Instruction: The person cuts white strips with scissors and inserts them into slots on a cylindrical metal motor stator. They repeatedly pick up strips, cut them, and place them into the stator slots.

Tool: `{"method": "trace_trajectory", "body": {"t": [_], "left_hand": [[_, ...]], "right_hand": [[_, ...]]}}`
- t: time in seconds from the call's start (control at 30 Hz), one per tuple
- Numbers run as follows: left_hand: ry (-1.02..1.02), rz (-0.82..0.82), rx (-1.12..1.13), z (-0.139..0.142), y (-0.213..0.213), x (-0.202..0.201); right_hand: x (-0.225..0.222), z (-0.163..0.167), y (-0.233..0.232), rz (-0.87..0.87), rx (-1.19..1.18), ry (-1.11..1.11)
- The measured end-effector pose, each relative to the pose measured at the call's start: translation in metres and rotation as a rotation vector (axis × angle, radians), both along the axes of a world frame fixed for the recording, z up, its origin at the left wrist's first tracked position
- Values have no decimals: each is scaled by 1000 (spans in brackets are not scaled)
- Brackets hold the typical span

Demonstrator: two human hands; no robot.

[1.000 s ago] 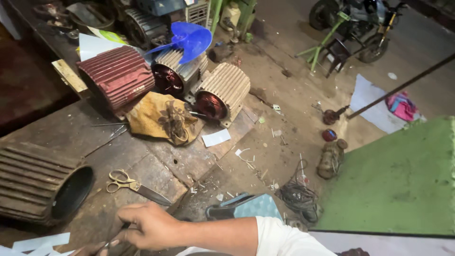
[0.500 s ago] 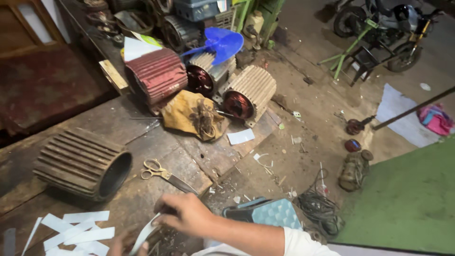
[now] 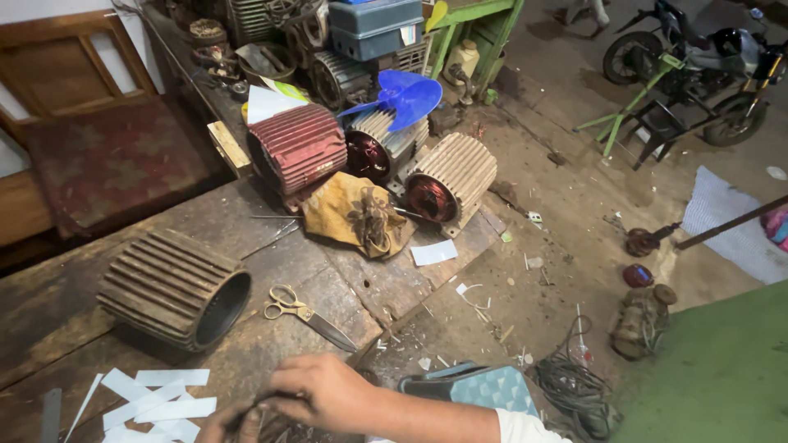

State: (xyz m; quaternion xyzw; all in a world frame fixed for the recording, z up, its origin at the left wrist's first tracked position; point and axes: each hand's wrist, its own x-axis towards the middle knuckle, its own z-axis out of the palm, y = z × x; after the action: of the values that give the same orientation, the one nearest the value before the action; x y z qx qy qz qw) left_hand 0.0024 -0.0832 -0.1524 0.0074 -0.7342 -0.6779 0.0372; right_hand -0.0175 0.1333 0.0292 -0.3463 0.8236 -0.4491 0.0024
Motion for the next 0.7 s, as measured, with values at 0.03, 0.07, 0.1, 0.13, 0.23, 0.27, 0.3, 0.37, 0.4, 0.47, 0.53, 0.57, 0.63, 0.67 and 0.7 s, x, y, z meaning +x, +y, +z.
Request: {"method": "trace_trajectory", "body": {"t": [0.03, 0.07, 0.1, 0.13, 0.23, 0.27, 0.3, 0.37, 0.4, 0.47, 0.53, 0.57, 0.63, 0.67, 0.7], "left_hand": [[-84, -118, 120, 1, -1, -3], [-23, -55, 161, 1, 4, -4], [35, 10, 203, 0, 8, -2], [91, 77, 244, -1, 11, 0], [192, 132, 271, 2, 17, 6], [189, 157, 251, 5, 18, 8], [187, 181, 232, 7, 18, 8], [159, 118, 224, 10, 15, 7], [128, 33, 235, 11, 13, 5], [120, 44, 232, 11, 12, 4], [161, 230, 203, 7, 13, 6], [143, 229, 229, 6, 14, 7], [104, 231, 281, 2, 16, 11], [131, 235, 271, 0, 16, 13], [161, 240, 261, -2, 17, 14]], "right_hand": [[0, 1, -1, 21, -13, 0], [0, 2, -1, 42, -25, -1], [0, 2, -1, 64, -37, -4], [0, 3, -2, 61, -39, -4], [-2, 4, -4, 68, -51, -18], [-2, 5, -4, 75, -58, -27], [-3, 6, -5, 81, -65, -35], [-3, 7, -6, 55, -36, -59], [-3, 8, -7, 42, -21, -72], [-3, 9, -8, 74, -31, -50], [-2, 9, -9, 83, -45, -46], [-1, 8, -10, 77, -53, -48], [-1, 7, -12, 72, -62, -32], [-1, 5, -13, 72, -63, -14], [-2, 3, -13, 74, -63, 6]]}}
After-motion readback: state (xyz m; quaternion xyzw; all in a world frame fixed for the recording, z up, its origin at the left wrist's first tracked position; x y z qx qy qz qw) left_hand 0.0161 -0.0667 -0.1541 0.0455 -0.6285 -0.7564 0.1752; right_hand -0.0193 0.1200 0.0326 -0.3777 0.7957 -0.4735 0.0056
